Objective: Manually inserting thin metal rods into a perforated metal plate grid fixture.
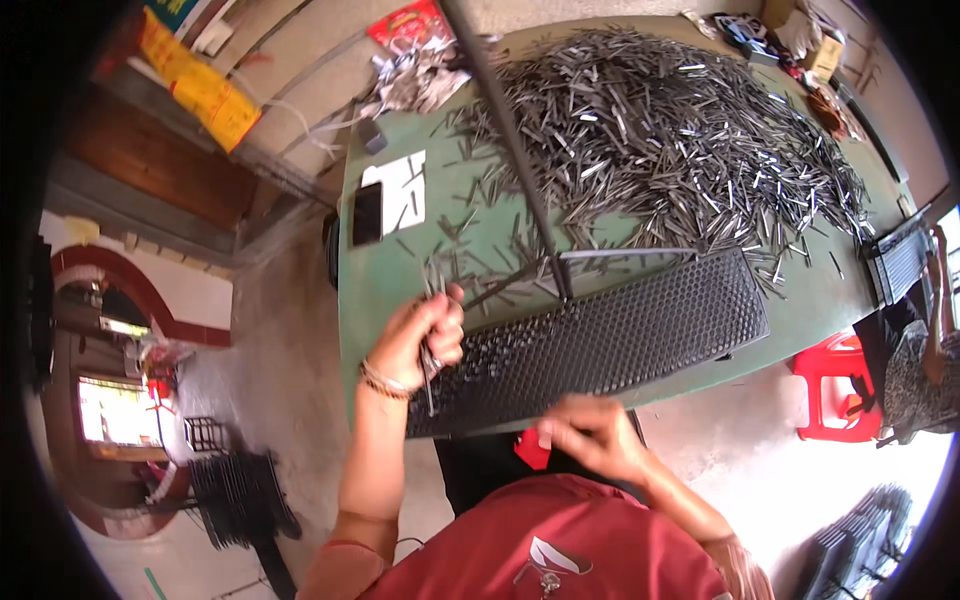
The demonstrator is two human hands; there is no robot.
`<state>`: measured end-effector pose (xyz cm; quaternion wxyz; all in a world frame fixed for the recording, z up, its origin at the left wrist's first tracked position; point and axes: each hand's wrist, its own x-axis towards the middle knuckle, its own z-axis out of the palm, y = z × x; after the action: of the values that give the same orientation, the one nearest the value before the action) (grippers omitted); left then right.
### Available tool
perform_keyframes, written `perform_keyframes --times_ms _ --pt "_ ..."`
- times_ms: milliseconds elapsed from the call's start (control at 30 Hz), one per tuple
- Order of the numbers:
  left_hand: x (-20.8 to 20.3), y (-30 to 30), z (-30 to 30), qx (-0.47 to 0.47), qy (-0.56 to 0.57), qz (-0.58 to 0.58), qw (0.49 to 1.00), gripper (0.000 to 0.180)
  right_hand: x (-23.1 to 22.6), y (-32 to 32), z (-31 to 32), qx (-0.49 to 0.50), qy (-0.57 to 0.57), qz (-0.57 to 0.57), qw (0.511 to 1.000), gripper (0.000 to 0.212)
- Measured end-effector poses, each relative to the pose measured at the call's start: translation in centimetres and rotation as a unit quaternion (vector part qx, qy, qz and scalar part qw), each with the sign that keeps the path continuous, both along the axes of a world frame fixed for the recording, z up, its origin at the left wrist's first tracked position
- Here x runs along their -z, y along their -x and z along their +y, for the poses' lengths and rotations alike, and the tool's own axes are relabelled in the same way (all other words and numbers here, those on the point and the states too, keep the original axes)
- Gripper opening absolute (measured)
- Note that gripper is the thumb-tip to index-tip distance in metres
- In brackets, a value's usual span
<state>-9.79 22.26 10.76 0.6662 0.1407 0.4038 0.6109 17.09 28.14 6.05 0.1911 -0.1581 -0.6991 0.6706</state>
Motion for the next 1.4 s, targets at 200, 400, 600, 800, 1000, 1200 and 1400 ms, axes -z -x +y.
perform_keyframes --times_ms 200,400,600,800,1000,1200,1400 --pt "2.5 -7.3 -8.7 0.024 0.033 -0.018 0.999 0.024 -2.1 7.5 0.1 0.011 0.001 -0.003 1.0 0.033" --pt "5.7 -10.3 -12.3 0.019 0.049 -0.087 0.995 0.026 0.5 8.0 -2.3 -0.068 0.212 -0.119 0.968 0.024" --pt "6.6 -10.8 -13.4 -0.004 0.031 -0.065 0.997 0.028 1.5 8.0 -3.1 -0.032 0.246 -0.1 0.964 0.022" --pt "8.2 -10.5 -13.8 -0.022 0.01 -0.048 0.999 0.029 1.5 9.2 -2.9 0.03 0.201 -0.077 0.976 0.022" --pt "9.1 -9.7 -13.9 -0.03 -0.015 0.017 0.999 0.036 2.9 10.6 -2.5 0.103 0.172 -0.062 0.978 0.026" --pt "11.3 -10.2 -14.4 -0.06 -0.001 -0.094 0.994 0.035 4.5 12.2 -2.0 0.155 0.03 0.0 0.988 0.024" --pt "11.4 -10.6 -14.2 -0.075 0.05 -0.104 0.99 0.032 4.1 12.5 -3.3 0.14 -0.195 -0.026 0.97 0.018"
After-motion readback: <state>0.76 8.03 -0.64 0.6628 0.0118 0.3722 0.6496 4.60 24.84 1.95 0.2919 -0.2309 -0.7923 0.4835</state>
